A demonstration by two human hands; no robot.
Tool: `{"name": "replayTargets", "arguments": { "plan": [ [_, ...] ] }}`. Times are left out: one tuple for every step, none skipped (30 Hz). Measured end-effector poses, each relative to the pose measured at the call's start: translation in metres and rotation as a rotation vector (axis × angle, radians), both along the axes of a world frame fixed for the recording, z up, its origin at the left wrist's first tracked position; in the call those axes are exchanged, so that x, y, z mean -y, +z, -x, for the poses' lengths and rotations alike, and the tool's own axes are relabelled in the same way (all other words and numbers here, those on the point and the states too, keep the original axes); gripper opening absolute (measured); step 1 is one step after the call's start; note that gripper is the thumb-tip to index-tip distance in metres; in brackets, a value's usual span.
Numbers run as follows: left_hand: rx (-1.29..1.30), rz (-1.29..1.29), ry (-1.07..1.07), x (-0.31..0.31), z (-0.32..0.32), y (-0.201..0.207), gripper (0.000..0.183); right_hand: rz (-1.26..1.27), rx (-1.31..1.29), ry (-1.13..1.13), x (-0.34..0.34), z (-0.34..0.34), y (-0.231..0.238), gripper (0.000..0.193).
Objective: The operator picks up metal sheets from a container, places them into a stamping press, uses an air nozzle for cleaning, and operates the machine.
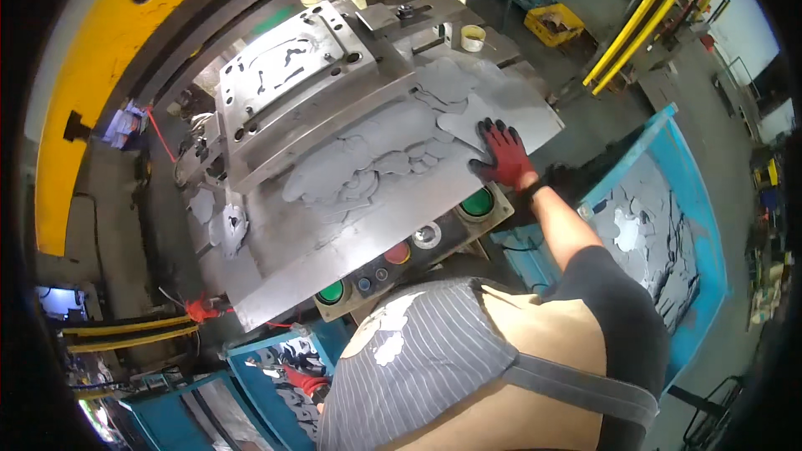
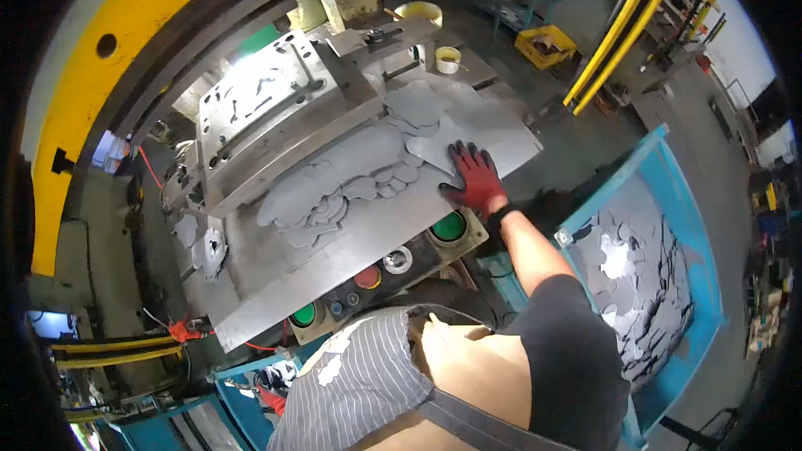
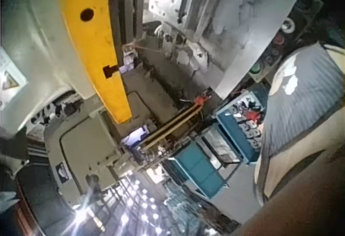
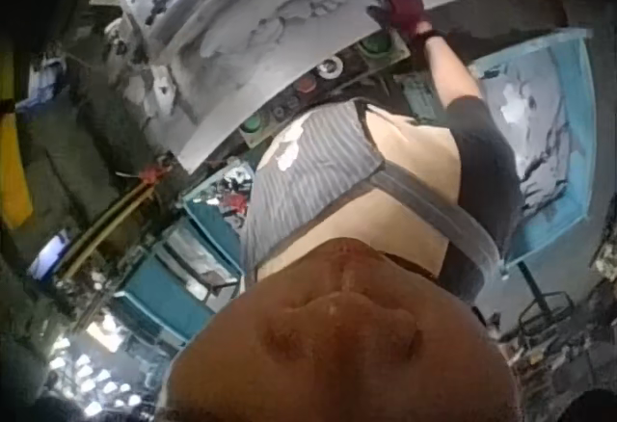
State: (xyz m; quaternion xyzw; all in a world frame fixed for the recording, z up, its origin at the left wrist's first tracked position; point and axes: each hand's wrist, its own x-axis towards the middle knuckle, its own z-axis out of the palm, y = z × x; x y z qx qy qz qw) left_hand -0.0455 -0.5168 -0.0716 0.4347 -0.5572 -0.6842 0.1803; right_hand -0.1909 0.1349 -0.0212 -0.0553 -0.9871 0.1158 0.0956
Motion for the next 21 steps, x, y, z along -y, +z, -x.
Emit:
{"name": "replayTargets", "arguments": {
  "plan": [
    [0.000,0.019,-0.010,0.001,0.005,0.002,0.038,0.015,0.040,-0.045,0.003,-0.015,0.002,0.089],
    [0.004,0.037,-0.026,0.002,0.011,0.004,0.038,0.029,0.080,-0.090,0.007,-0.028,0.007,0.090],
    [-0.003,0.063,-0.051,0.003,0.019,0.009,0.039,0.050,0.114,-0.142,0.009,-0.040,0.010,0.090],
    [-0.012,0.090,-0.070,0.003,0.029,0.014,0.039,0.041,0.089,-0.169,0.007,-0.046,-0.004,0.091],
    [-0.018,0.122,-0.091,0.004,0.037,0.020,0.040,0.031,0.075,-0.130,0.003,-0.052,-0.013,0.092],
    [-0.028,0.161,-0.113,0.006,0.045,0.027,0.040,0.024,0.060,-0.088,0.001,-0.056,-0.014,0.093],
    [-0.042,0.210,-0.143,0.007,0.054,0.036,0.041,0.015,0.046,-0.045,-0.001,-0.060,-0.014,0.094],
    [-0.047,0.262,-0.166,0.007,0.064,0.042,0.041,0.017,-0.056,0.042,-0.005,-0.067,-0.012,0.085],
    [-0.063,0.342,-0.204,0.006,0.074,0.053,0.042,-0.054,-0.065,0.033,-0.006,-0.069,-0.016,0.078],
    [-0.074,0.434,-0.251,0.003,0.087,0.062,0.043,-0.130,-0.070,0.020,-0.009,-0.071,-0.021,0.071],
    [-0.080,0.543,-0.309,0.000,0.098,0.074,0.043,-0.206,-0.074,0.008,-0.010,-0.073,-0.025,0.064],
    [-0.059,0.733,-0.369,-0.007,0.111,0.084,0.044,-0.129,-0.085,-0.020,-0.010,-0.075,-0.022,0.060],
    [-0.054,0.932,-0.435,-0.018,0.126,0.096,0.044,-0.149,-0.110,-0.021,-0.013,-0.077,-0.021,0.058],
    [-0.037,1.084,-0.507,-0.035,0.138,0.108,0.045,-0.169,-0.135,-0.024,-0.016,-0.081,-0.020,0.056],
    [-0.350,0.657,-0.528,-0.075,0.144,0.133,0.042,-0.197,-0.164,-0.028,-0.019,-0.083,-0.013,0.054],
    [-0.327,1.062,-0.569,-0.069,0.153,0.126,0.039,-0.172,-0.243,-0.047,-0.017,-0.086,-0.009,0.051],
    [-0.302,1.478,-0.508,-0.062,0.161,0.120,0.036,-0.120,-0.260,-0.081,-0.015,-0.089,-0.003,0.051],
    [-0.265,1.905,-0.462,-0.059,0.167,0.116,0.034,-0.071,-0.276,-0.114,-0.012,-0.092,0.011,0.051],
    [-0.288,1.609,-0.630,-0.074,0.168,0.114,0.033,-0.026,-0.290,-0.153,-0.008,-0.097,0.021,0.051],
    [-0.313,1.274,-0.732,-0.089,0.169,0.113,0.032,0.142,-0.361,-0.212,-0.004,-0.101,0.029,0.051],
    [-0.309,0.971,-0.756,-0.103,0.169,0.113,0.031,0.307,-0.437,-0.266,0.003,-0.105,0.034,0.051]
  ]
}}
